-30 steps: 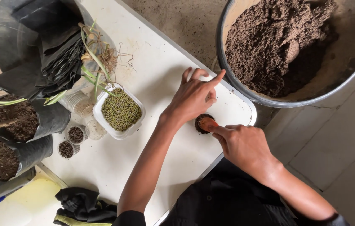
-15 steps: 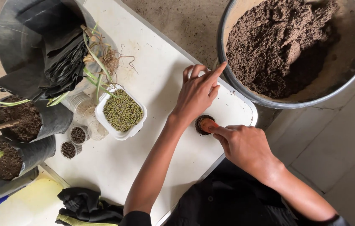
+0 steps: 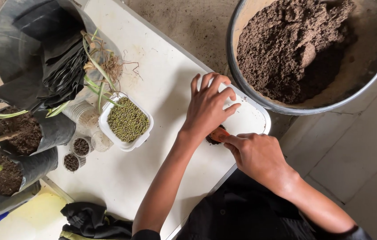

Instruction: Filling small plastic cups with soil using a spoon, planting seeds, and watering them with a spray bottle.

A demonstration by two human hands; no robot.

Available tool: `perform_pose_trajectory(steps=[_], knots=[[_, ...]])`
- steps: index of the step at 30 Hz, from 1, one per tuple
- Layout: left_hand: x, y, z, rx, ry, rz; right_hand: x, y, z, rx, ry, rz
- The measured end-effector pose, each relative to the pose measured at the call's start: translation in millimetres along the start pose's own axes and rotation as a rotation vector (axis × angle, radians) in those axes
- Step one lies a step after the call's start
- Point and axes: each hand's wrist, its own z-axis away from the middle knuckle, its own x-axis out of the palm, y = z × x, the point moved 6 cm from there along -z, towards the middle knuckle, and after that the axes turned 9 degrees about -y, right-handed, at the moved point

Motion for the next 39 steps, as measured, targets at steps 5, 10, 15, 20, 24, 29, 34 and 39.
perform_pose_trajectory(steps=[5, 10, 15, 20, 24, 29, 34, 39], knots=[[12.0, 21.9, -12.6, -0.038, -0.091, -0.016, -3.3, 0.0, -1.4, 0.000, 0.004, -0.008], [9.2, 30.1, -16.5, -0.101, -0.088, -0.063, 2.0, 5.3, -3.4, 0.002, 0.005, 0.001], [5.8, 24.0, -18.7, -0.266, -0.126, -0.102, 2.4, 4.6, -1.9, -0.017, -0.001, -0.011], [-9.8, 1.5, -28.2, -0.321, -0.004, -0.118, -1.5, 5.5, 0.5, -0.026, 0.026, -0.063], [-36.1, 1.1, -25.7, -0.255, 0.209, -0.160, 3.3, 7.2, -0.9, -0.038, 0.045, -0.059], [-45.1, -2.6, -4.4, -0.221, 0.091, -0.037, 4.0, 8.1, -1.0, -0.051, 0.031, -0.022], [-49.7, -5.3, 43.4, -0.182, -0.112, 0.266, -10.6, 1.9, 6.2, -0.039, 0.012, 0.016], [-35.4, 0.1, 93.4, -0.187, -0.268, 0.443, -10.1, -3.0, 17.6, 0.020, -0.069, 0.087]])
